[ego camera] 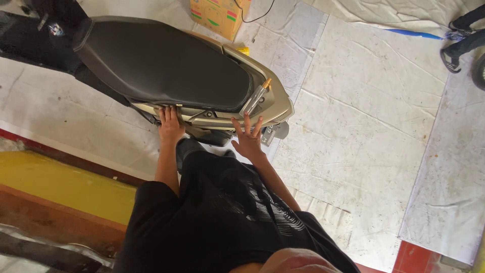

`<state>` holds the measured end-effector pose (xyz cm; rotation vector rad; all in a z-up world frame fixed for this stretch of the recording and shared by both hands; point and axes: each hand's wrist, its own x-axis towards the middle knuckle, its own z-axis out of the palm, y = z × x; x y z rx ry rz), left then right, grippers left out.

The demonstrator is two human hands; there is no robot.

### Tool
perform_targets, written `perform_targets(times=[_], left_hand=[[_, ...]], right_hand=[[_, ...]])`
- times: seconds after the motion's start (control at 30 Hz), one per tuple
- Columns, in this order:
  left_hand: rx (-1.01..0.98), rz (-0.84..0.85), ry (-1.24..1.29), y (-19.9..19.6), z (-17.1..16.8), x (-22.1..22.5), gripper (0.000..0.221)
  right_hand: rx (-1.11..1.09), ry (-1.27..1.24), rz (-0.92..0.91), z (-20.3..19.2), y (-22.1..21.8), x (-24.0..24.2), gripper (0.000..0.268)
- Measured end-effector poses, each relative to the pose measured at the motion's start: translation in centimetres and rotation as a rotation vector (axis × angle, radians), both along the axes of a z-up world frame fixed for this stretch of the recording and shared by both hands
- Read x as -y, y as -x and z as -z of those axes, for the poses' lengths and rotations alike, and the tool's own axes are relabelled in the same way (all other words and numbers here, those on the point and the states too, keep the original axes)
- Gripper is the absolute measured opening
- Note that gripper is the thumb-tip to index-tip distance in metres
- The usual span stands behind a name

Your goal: The person adjusts the seat of a beige motorcycle, pressing down on the edges and sides to ensure it is properly aligned and secured. The camera angle shifts frequently, showing the person's torso and the surrounding garage environment.

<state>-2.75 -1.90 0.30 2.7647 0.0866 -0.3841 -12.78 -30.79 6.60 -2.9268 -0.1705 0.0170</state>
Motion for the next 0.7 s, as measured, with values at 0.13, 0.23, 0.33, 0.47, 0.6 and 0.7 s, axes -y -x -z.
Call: perform_targets(times=[0.13,0.23,0.33,0.47,0.6,0.7], left_hand=[[-0.123,0.045,-0.104,-0.8,0.4,0.8,0.091],[0.128,0.203,-0.02,0.2,1.4,2.4,0.093],[-0.1,0.23,0.036,1.6,-1.0,4.3,0.097],[0.126,0.264,0.249,2.0,0.8,4.1,0.084],[0.194,0.235,0.24,1.4,1.3,2.4,0.078],[0.418,0.247,0.086,0.0,3.0,0.7,0.074]], right_hand=[[-0.054,0.012,0.005,-0.4,-0.2,-0.1,0.095],[-0.003,0.011,0.015,-0.4,-0.1,-0.1,0.094],[0.013,0.0,0.011,-0.1,-0.2,-0.2,0.094],[0.074,-0.008,0.011,0.2,0.0,-0.3,0.094],[0.026,-0.005,0.017,0.1,-0.1,-0.2,0.093],[0.079,0.001,0.011,0.3,0.0,-0.2,0.093]])
